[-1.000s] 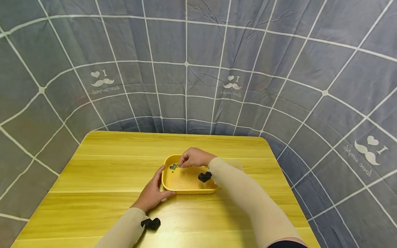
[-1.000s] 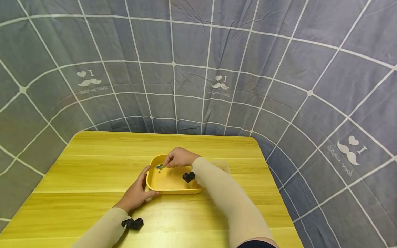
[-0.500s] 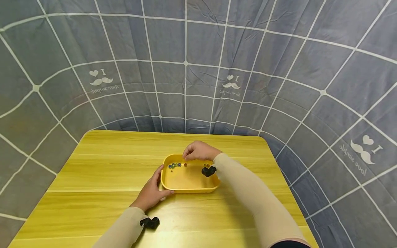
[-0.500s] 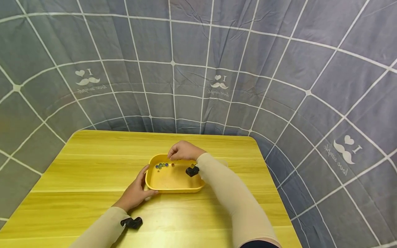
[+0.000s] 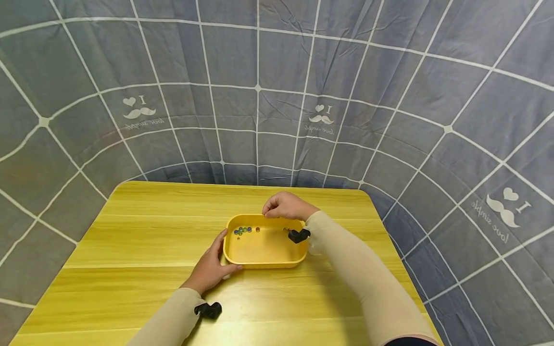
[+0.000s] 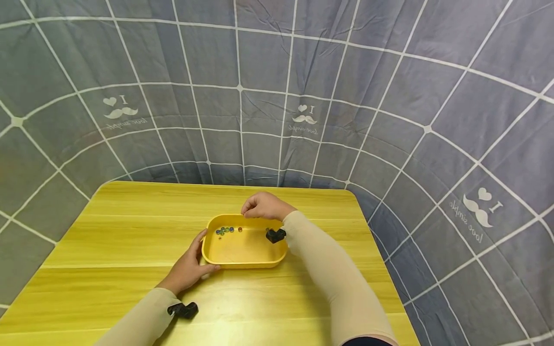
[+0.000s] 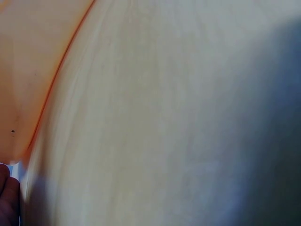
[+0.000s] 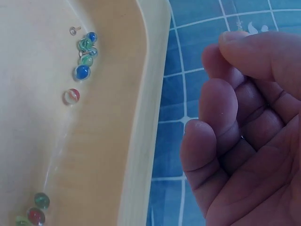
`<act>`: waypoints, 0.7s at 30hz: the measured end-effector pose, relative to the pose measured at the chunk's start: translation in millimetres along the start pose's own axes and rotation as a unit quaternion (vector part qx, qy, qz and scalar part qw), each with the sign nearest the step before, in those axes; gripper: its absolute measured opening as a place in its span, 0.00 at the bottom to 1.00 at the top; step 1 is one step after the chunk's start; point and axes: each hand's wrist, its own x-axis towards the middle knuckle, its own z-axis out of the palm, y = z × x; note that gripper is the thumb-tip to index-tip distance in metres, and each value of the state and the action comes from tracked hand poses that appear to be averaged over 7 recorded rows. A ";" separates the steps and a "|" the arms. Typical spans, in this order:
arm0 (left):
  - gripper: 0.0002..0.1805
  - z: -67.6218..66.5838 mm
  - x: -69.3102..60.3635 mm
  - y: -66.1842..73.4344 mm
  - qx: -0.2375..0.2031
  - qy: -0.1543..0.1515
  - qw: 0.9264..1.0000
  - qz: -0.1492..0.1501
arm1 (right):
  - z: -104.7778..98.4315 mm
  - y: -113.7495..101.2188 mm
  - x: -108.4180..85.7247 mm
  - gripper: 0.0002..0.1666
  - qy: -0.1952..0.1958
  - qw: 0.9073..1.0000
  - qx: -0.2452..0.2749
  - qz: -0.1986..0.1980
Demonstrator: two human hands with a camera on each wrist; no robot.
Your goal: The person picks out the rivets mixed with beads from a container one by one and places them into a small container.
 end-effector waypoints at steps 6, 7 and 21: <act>0.68 -0.5 -1.4 0.7 -0.002 -0.001 1.000 -0.002 | -5.0 3.8 -6.5 0.09 0.017 1.000 -0.005 0.002; 0.68 -0.5 -1.6 1.0 -0.002 -0.001 1.000 -0.002 | -6.3 4.5 -7.7 0.08 0.019 1.000 -0.006 0.002; 0.68 -0.7 -1.5 -2.4 0.004 -0.003 1.000 0.009 | -23.1 15.5 -35.5 0.08 0.053 0.998 0.015 0.019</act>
